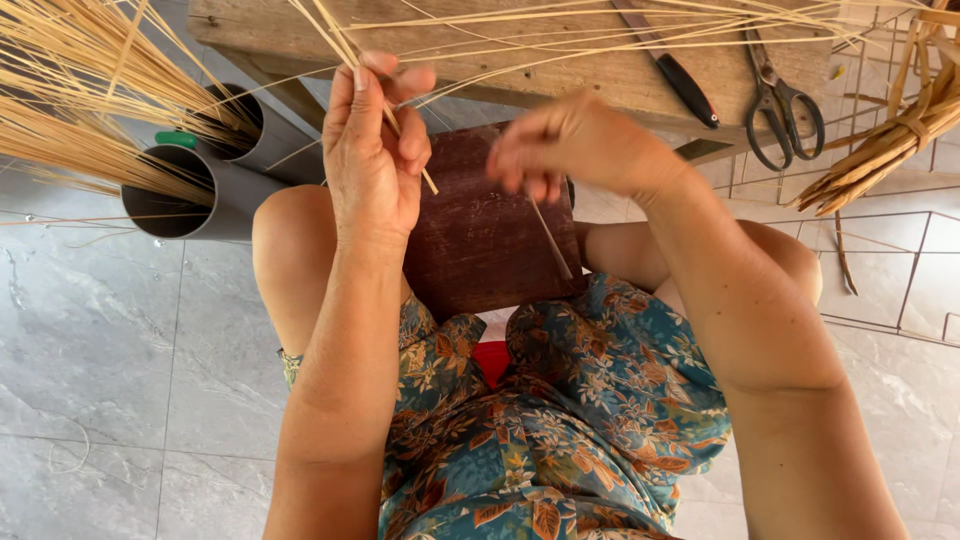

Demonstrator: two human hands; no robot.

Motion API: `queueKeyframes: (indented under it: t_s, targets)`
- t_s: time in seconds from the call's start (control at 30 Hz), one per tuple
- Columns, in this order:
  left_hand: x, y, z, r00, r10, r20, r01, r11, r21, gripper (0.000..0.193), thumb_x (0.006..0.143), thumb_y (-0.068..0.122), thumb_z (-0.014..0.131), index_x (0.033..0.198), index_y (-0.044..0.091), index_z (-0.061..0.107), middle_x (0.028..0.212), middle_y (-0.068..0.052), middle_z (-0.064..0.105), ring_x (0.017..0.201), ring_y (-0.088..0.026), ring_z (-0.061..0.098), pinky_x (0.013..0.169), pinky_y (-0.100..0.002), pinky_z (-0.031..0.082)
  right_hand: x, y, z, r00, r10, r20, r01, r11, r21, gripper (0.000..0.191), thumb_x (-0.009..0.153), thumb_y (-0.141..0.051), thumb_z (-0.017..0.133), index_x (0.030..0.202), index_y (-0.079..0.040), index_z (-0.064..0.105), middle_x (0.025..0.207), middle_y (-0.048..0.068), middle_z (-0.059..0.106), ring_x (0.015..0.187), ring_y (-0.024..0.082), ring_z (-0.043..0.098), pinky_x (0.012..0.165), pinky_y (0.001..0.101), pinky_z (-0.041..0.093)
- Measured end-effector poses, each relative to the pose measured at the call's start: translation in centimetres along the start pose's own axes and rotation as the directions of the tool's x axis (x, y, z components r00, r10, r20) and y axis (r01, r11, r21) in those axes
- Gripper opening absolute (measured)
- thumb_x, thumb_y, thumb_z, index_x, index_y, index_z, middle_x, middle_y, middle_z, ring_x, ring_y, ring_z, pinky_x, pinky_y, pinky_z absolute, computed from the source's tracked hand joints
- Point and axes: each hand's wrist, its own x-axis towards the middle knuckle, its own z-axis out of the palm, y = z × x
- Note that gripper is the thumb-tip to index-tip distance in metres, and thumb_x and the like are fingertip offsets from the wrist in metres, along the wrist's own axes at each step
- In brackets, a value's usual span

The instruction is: The person sits on the floor and prepares thin bamboo strips by shaving them with a knife and cutting them with scissors. They then begin weaving the strips by hand, interlacing them into a small mat-like structure.

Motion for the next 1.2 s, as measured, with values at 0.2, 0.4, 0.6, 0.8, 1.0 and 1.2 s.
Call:
queueKeyframes:
  t_s: [0.2,0.4,0.6,0.8,1.0,1.2]
  targets:
    - [-1.0,-3.6,1.6,0.987,-0.152,0.049,0.146,0.983,0.108,0.023,0.112,0.027,0.048,0.112,0.007,0.059,0.101,-0.016,0.076,0.069,-0.020,0.072,0.055,-0.030,0.057,-0.4,-0.4,-2.5,0.893,-0.255,-0.372,0.394,0.842,0.368,0.014,0.112,-0.012,0.065,0.110,0.001,0.069,0.092,0.009,0.074,0.069,0.010,0.069,0.059,0.0216,0.057]
    - [-2.3,-6.2,2.2,0.951,-0.305,0.044,0.291,0.937,0.196,0.027,0.111,0.033,0.048,0.113,0.008,0.059,0.092,-0.012,0.073,0.075,-0.023,0.075,0.062,-0.032,0.062,0.3,-0.5,-1.4,0.867,-0.300,-0.399,0.383,0.912,0.148,0.014,0.112,-0.012,0.064,0.111,-0.001,0.072,0.089,0.007,0.074,0.069,0.006,0.070,0.058,0.0182,0.055]
    - [-2.4,-6.8,2.2,0.952,-0.300,0.069,0.284,0.941,0.183,0.027,0.111,0.035,0.047,0.112,0.009,0.058,0.088,-0.009,0.070,0.072,-0.023,0.074,0.059,-0.032,0.061,0.9,-0.6,-0.5,0.854,-0.344,-0.391,0.401,0.913,0.074,0.014,0.112,-0.010,0.062,0.112,0.000,0.072,0.089,0.006,0.075,0.069,0.005,0.070,0.058,0.0178,0.057]
    - [-2.5,-6.9,2.6,0.955,-0.285,0.082,0.264,0.943,0.205,0.027,0.111,0.035,0.047,0.114,0.011,0.058,0.086,-0.008,0.069,0.069,-0.020,0.074,0.057,-0.031,0.060,1.1,-0.7,-0.5,0.844,-0.359,-0.399,0.426,0.900,0.091,0.012,0.113,-0.010,0.063,0.112,0.000,0.070,0.090,0.006,0.073,0.068,0.005,0.069,0.058,0.0182,0.057]
    - [-3.0,-6.8,2.7,0.963,-0.254,0.094,0.228,0.947,0.225,0.022,0.115,0.029,0.046,0.113,0.011,0.059,0.075,-0.001,0.056,0.054,-0.008,0.050,0.043,-0.023,0.038,1.6,-1.1,-0.1,0.842,-0.371,-0.392,0.431,0.899,0.075,0.012,0.111,-0.008,0.063,0.110,0.000,0.071,0.091,0.006,0.075,0.068,0.005,0.069,0.057,0.0179,0.058]
    - [-3.7,-5.6,3.8,0.984,-0.178,0.015,0.174,0.973,0.151,0.023,0.115,0.027,0.046,0.110,0.008,0.058,0.072,0.003,0.045,0.053,-0.005,0.032,0.044,-0.022,0.024,3.1,1.3,-2.9,0.920,-0.259,-0.294,0.301,0.947,0.108,0.014,0.103,-0.016,0.063,0.097,-0.004,0.069,0.099,-0.002,0.074,0.063,0.004,0.068,0.053,0.0189,0.057]
